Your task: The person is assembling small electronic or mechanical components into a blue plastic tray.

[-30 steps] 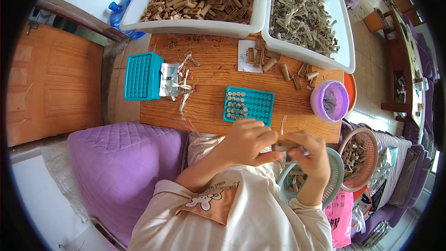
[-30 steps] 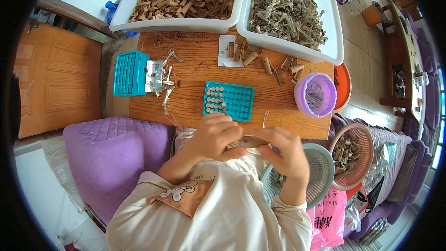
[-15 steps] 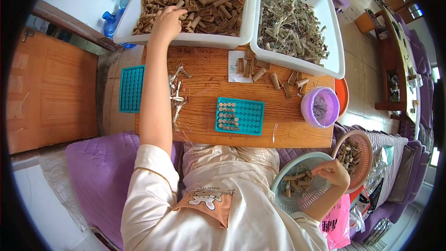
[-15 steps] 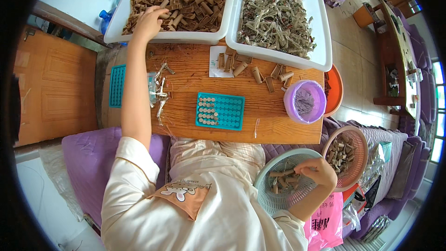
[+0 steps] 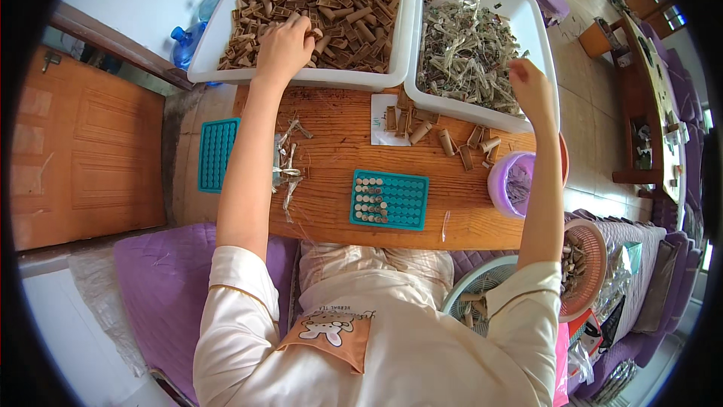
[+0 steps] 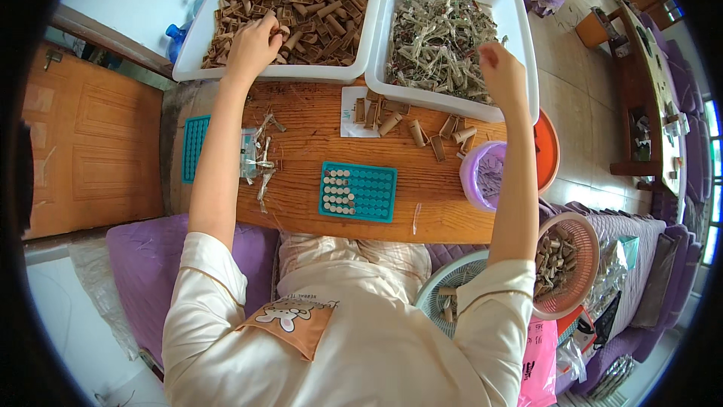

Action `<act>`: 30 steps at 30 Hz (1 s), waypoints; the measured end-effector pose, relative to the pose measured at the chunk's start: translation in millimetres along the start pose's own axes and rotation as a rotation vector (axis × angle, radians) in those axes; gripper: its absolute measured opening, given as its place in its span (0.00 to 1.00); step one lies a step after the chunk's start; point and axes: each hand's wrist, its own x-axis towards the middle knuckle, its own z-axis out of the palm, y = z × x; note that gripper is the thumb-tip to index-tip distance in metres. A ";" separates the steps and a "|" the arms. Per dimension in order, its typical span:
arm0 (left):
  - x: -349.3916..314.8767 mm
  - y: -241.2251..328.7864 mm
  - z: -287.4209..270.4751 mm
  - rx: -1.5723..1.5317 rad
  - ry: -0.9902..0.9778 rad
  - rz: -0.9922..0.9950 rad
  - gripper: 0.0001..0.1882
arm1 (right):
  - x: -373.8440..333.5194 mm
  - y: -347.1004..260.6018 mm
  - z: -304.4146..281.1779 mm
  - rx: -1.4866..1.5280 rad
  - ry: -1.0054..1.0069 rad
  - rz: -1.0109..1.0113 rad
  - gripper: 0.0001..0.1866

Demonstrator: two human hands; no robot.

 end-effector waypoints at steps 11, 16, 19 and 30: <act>-28.1 27.1 -11.9 -0.125 0.533 0.064 0.09 | 43.9 0.7 31.6 -0.020 -0.096 -0.182 0.09; -87.3 114.7 -6.4 -0.850 0.258 -0.199 0.09 | 18.8 -26.7 -11.6 1.298 -0.091 0.204 0.09; -122.7 177.1 -19.5 -1.336 -0.209 -0.332 0.12 | -16.4 -46.8 -16.5 1.598 -0.150 0.157 0.09; -163.5 220.1 -63.2 -1.531 -0.178 -0.214 0.20 | -164.9 -92.9 -0.6 1.447 -0.455 0.335 0.07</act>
